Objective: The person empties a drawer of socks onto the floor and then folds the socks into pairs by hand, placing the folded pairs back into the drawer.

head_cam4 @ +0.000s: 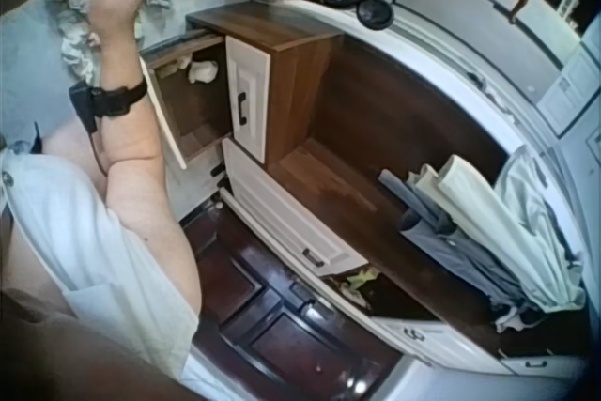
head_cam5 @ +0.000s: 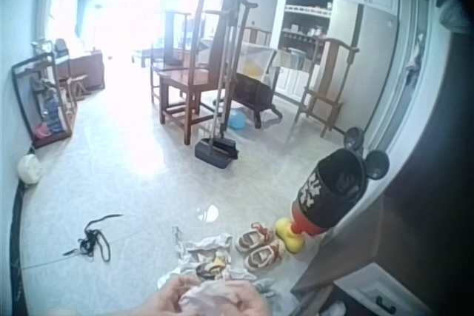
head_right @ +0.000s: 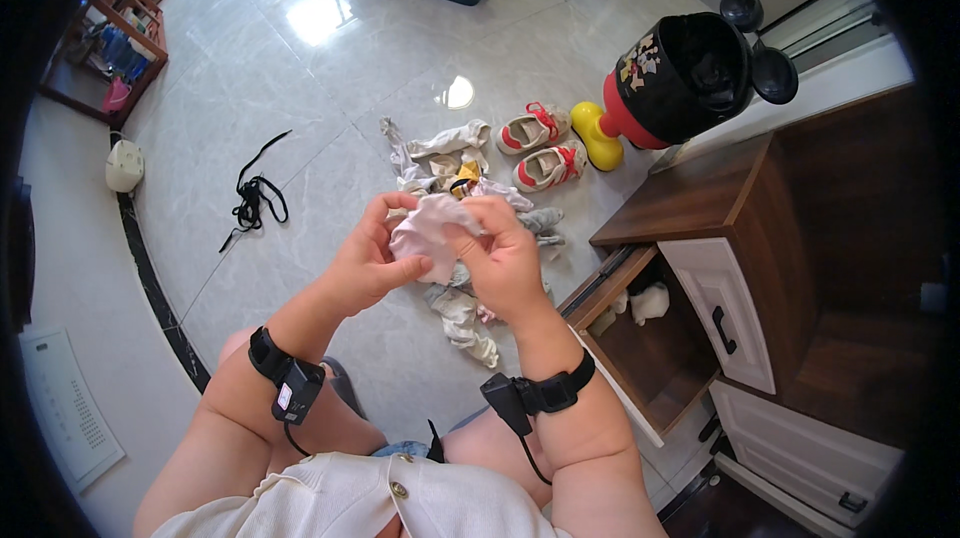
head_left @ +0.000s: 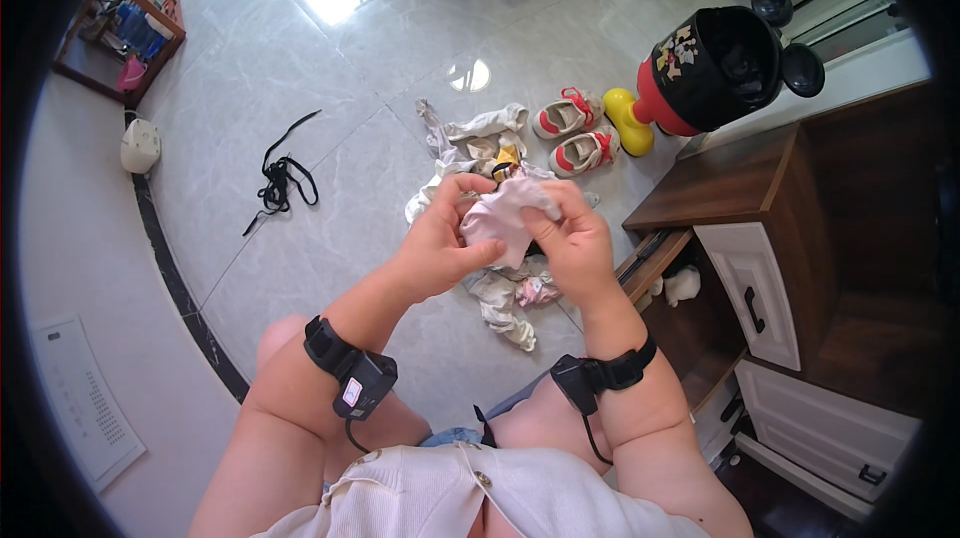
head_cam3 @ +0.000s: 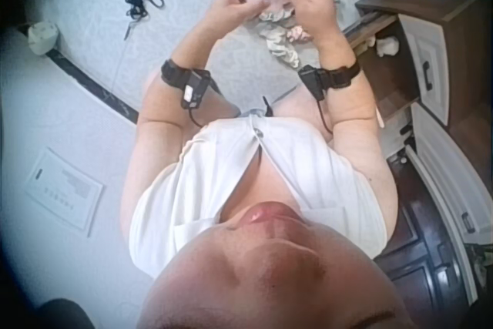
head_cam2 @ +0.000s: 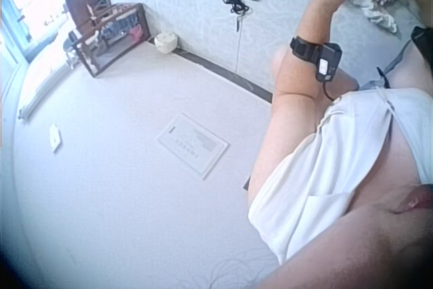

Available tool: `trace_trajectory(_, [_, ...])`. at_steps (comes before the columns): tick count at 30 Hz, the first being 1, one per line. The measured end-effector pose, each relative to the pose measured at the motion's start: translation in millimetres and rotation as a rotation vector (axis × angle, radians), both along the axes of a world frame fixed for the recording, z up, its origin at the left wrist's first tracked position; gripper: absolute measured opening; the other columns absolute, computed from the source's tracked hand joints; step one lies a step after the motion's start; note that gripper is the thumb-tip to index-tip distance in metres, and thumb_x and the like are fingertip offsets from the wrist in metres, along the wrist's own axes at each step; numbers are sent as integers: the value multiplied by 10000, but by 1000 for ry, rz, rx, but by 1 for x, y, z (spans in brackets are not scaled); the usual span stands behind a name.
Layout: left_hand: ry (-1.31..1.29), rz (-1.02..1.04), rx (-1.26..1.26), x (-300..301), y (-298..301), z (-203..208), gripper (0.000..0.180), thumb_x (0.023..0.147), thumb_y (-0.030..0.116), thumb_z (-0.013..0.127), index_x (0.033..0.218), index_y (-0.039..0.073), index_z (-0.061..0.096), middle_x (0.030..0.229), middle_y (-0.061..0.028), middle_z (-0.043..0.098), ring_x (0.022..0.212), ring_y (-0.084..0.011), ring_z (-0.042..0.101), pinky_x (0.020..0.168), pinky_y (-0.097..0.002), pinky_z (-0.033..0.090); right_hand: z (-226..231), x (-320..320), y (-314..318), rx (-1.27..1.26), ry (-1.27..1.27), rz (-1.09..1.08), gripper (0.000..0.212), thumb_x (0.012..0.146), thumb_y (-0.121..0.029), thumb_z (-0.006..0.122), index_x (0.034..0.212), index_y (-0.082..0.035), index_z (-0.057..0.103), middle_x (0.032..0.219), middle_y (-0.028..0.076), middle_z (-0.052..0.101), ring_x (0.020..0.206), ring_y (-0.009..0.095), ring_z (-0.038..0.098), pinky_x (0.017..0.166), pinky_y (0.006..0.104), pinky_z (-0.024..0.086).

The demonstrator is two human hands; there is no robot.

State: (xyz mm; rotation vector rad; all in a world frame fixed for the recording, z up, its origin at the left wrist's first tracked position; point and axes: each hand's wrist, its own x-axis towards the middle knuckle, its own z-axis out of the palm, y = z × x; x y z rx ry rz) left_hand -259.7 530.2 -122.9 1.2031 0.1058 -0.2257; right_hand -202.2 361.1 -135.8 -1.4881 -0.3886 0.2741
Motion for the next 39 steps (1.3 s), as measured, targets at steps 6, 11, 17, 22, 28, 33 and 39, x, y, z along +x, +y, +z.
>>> trace_trajectory(6, [-1, -7, 8, -2, -2, -5, 432, 730, -47, 565, 1082, 102, 365, 1001, -53, 548, 887, -97, 543, 710, -217, 445, 3, 4, -5, 6, 69, -236, 145, 799, 11, 639, 927, -35, 592, 975, 17, 547, 908, 83, 526, 692, 237, 468])
trace_trajectory(11, [78, -168, 189, -4, 12, -15, 218, 696, -28, 581, 862, 85, 495, 953, -20, 507, 805, -79, 498, 677, -197, 407, 27, -5, 0, -254, -342, 23, 219, 672, 16, 650, 870, -77, 644, 1062, 71, 538, 922, 166, 535, 690, 270, 442])
trace_trajectory(17, [-202, -225, 163, -4, 7, -3, 132, 622, -3, 616, 668, 72, 518, 1190, -79, 464, 1054, -155, 454, 875, -264, 368, 12, -4, -2, -224, -93, 24, 186, 767, -58, 679, 946, -62, 632, 1106, 88, 542, 846, 134, 559, 698, 261, 463])
trace_trajectory(22, [-308, -250, 196, -5, 8, -7, 152, 636, 2, 625, 717, 77, 521, 1240, -97, 450, 1099, -160, 444, 911, -276, 355, 13, -4, 6, 137, 452, -81, 202, 747, -53, 710, 924, -49, 612, 935, 43, 588, 782, 95, 568, 664, 253, 471])
trace_trajectory(28, [-102, -103, -142, -4, 8, -15, 427, 790, 63, 645, 1143, 65, 405, 1124, -84, 539, 983, -108, 520, 815, -237, 428, 11, -6, 4, -271, -172, -29, 226, 734, -47, 707, 941, -55, 616, 832, 25, 563, 728, 106, 560, 616, 255, 462])
trace_trajectory(33, [70, -40, 67, 1, 4, -10, 313, 879, -13, 508, 1189, 27, 514, 1027, -65, 615, 954, -125, 589, 832, -271, 480, 21, -10, 4, -327, -246, 67, 249, 738, -36, 697, 974, -56, 619, 841, 23, 562, 713, 116, 556, 611, 250, 462])
trace_trajectory(39, [82, 111, -83, 4, 1, -12, 193, 856, -61, 471, 965, -2, 618, 987, -66, 639, 903, -99, 586, 799, -248, 476, 7, -5, -2, 97, 338, 155, 274, 784, 13, 615, 1053, -31, 586, 995, 53, 567, 832, 134, 591, 721, 285, 505])
